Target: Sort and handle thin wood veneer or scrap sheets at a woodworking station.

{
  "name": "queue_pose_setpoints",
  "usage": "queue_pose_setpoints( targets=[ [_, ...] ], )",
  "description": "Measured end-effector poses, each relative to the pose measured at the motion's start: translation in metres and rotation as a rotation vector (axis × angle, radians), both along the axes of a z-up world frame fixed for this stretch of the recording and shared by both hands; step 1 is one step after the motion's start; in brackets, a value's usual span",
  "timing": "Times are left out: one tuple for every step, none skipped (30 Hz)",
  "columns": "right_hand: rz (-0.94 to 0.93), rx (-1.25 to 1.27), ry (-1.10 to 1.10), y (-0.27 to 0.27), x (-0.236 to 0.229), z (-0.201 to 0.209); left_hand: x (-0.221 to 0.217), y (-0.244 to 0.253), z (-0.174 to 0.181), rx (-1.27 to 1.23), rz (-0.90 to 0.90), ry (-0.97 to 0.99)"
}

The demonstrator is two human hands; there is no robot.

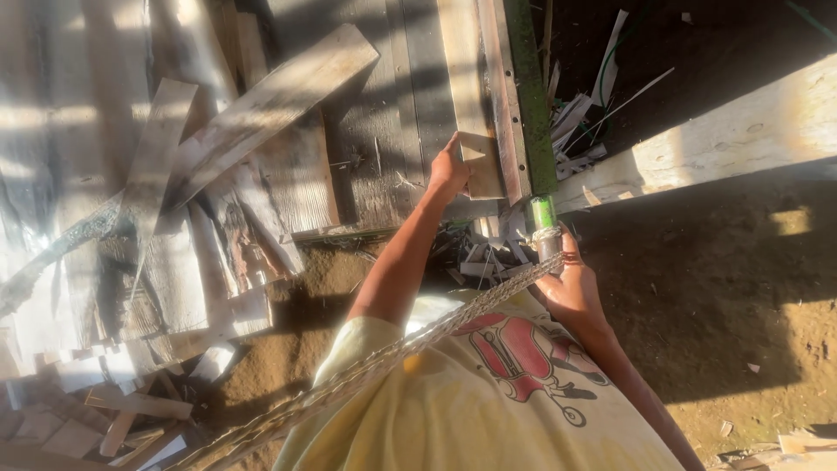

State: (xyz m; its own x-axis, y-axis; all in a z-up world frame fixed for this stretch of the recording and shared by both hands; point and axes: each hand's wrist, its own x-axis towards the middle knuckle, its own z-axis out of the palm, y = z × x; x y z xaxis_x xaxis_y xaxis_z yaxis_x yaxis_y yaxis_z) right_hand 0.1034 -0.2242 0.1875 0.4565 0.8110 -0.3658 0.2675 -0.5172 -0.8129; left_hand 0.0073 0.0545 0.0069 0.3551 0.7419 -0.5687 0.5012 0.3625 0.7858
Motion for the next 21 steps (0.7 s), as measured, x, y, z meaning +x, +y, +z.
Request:
queue_pose_setpoints(
  targets=[
    [-0.007,0.006,-0.001,0.001,0.000,-0.005,0.001,0.000,0.003,0.006,-0.007,-0.001],
    [0.006,-0.001,-0.001,0.002,0.000,-0.010,0.002,0.000,0.005,-0.030,0.010,-0.002],
    [0.030,-0.010,-0.004,0.004,0.002,-0.013,0.003,0.000,0.009,-0.067,0.037,-0.005],
    [0.033,-0.006,-0.006,0.008,0.001,-0.009,0.005,0.007,0.001,-0.063,0.041,-0.007],
    [-0.024,-0.152,0.061,0.008,-0.002,-0.006,0.006,0.009,-0.009,-0.007,0.005,0.028],
    [-0.081,-0.299,0.128,0.008,-0.005,-0.002,0.006,0.011,-0.019,0.049,-0.031,0.063],
    [-0.084,-0.300,0.125,0.006,-0.004,-0.005,0.005,0.011,-0.013,0.048,-0.033,0.060],
    [-0.064,-0.270,0.094,0.005,-0.003,-0.007,0.004,0.010,-0.006,0.018,-0.012,0.058],
    [-0.042,-0.239,0.060,0.005,-0.001,-0.009,0.005,0.012,0.001,-0.011,0.011,0.054],
    [-0.042,-0.238,0.054,0.001,0.002,-0.017,0.007,0.013,-0.002,-0.010,0.011,0.048],
    [0.035,-0.012,-0.061,-0.002,0.004,-0.025,0.006,0.013,-0.006,-0.024,0.019,0.036],
    [0.116,0.214,-0.172,-0.005,0.007,-0.034,0.006,0.013,-0.011,-0.039,0.027,0.025],
    [0.114,0.205,-0.170,-0.004,0.004,-0.026,0.004,0.011,-0.006,-0.047,0.024,0.026],
    [0.064,0.073,-0.104,-0.003,0.001,-0.019,0.002,0.008,-0.001,-0.055,0.016,0.037],
    [0.016,-0.047,-0.046,0.003,0.001,-0.012,0.004,0.014,0.005,-0.051,0.010,0.039],
    [0.015,-0.045,-0.052,0.004,0.000,-0.013,0.007,0.013,0.002,-0.048,0.010,0.033],
    [0.010,-0.061,-0.034,0.005,-0.001,-0.013,0.006,0.012,-0.002,-0.032,0.012,0.030],
    [0.005,-0.078,-0.017,0.006,-0.002,-0.013,0.006,0.012,-0.006,-0.017,0.013,0.028],
    [0.012,-0.083,-0.016,0.008,-0.003,-0.008,0.004,0.010,0.002,-0.021,0.020,0.029],
    [-0.009,-0.150,0.019,0.009,-0.004,-0.003,0.004,0.008,0.009,-0.036,0.015,0.048],
    [-0.034,-0.213,0.053,0.012,-0.005,0.001,0.005,0.009,0.017,-0.047,0.006,0.067]
  ],
)
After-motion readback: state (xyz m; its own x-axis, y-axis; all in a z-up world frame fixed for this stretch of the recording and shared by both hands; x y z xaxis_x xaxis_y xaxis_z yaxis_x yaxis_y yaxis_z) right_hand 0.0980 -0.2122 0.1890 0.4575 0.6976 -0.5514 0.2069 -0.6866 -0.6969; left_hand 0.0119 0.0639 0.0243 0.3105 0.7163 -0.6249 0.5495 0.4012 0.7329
